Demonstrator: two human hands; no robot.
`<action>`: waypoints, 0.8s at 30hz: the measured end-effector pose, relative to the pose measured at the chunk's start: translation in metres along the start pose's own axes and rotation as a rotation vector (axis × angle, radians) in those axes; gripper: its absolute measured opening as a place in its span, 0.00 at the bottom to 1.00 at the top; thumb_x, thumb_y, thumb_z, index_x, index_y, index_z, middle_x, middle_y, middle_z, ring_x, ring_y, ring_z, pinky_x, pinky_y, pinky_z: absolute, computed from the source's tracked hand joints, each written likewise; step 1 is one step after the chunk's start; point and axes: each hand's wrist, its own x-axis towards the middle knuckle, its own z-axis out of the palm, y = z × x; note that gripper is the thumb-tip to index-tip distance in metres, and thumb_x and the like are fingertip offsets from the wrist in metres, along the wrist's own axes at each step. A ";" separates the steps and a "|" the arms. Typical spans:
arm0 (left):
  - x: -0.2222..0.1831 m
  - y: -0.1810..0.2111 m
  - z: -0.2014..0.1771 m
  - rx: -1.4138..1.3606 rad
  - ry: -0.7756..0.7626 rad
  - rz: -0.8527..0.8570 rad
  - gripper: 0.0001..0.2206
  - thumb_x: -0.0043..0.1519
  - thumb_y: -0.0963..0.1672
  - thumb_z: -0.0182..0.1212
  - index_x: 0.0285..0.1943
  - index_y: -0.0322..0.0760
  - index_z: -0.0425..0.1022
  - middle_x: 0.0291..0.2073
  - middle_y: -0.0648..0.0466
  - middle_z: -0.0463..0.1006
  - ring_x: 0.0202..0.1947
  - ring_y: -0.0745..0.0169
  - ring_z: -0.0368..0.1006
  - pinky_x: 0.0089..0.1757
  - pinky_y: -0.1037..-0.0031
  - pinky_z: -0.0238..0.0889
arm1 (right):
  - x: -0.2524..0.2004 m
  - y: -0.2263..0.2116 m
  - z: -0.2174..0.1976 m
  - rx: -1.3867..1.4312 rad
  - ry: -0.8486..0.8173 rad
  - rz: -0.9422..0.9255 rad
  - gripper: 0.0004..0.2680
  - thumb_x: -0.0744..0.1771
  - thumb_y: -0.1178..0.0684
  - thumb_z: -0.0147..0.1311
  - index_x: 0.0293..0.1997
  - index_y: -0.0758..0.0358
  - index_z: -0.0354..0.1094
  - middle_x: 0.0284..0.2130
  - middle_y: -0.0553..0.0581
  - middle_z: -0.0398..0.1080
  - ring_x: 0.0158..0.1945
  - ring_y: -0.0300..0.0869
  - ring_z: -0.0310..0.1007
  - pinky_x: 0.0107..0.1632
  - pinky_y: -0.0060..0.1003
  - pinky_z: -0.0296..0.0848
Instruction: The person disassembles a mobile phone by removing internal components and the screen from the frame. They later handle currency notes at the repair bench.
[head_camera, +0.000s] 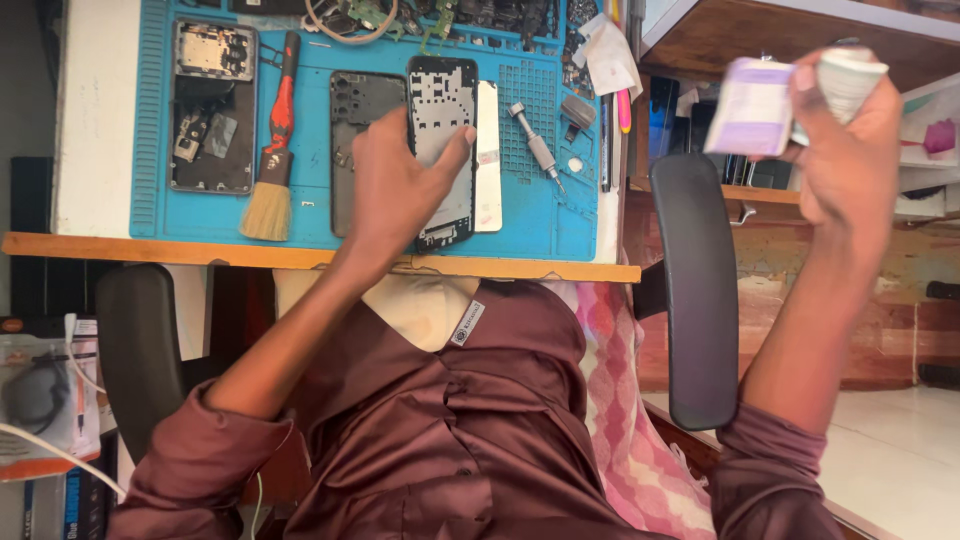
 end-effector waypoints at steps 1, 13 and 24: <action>0.000 -0.003 0.002 0.038 0.014 0.036 0.14 0.61 0.45 0.70 0.47 0.26 0.80 0.39 0.41 0.84 0.39 0.50 0.83 0.43 0.64 0.74 | -0.004 -0.014 0.017 -0.002 -0.025 -0.009 0.06 0.76 0.54 0.59 0.53 0.63 0.65 0.40 0.54 0.72 0.40 0.39 0.78 0.34 0.37 0.80; -0.012 0.005 -0.008 0.173 0.059 0.311 0.22 0.62 0.44 0.67 0.63 0.26 0.70 0.56 0.33 0.66 0.55 0.33 0.68 0.55 0.55 0.63 | -0.027 -0.073 0.172 -0.396 -0.449 -0.274 0.08 0.73 0.52 0.60 0.49 0.65 0.68 0.40 0.49 0.73 0.43 0.29 0.71 0.47 0.26 0.71; -0.042 0.031 -0.039 -1.022 -0.564 -0.309 0.33 0.66 0.38 0.53 0.78 0.50 0.42 0.62 0.42 0.71 0.50 0.48 0.81 0.47 0.60 0.77 | -0.043 -0.072 0.231 -0.466 -0.437 -0.137 0.12 0.71 0.46 0.56 0.55 0.61 0.65 0.34 0.48 0.71 0.33 0.31 0.68 0.35 0.31 0.68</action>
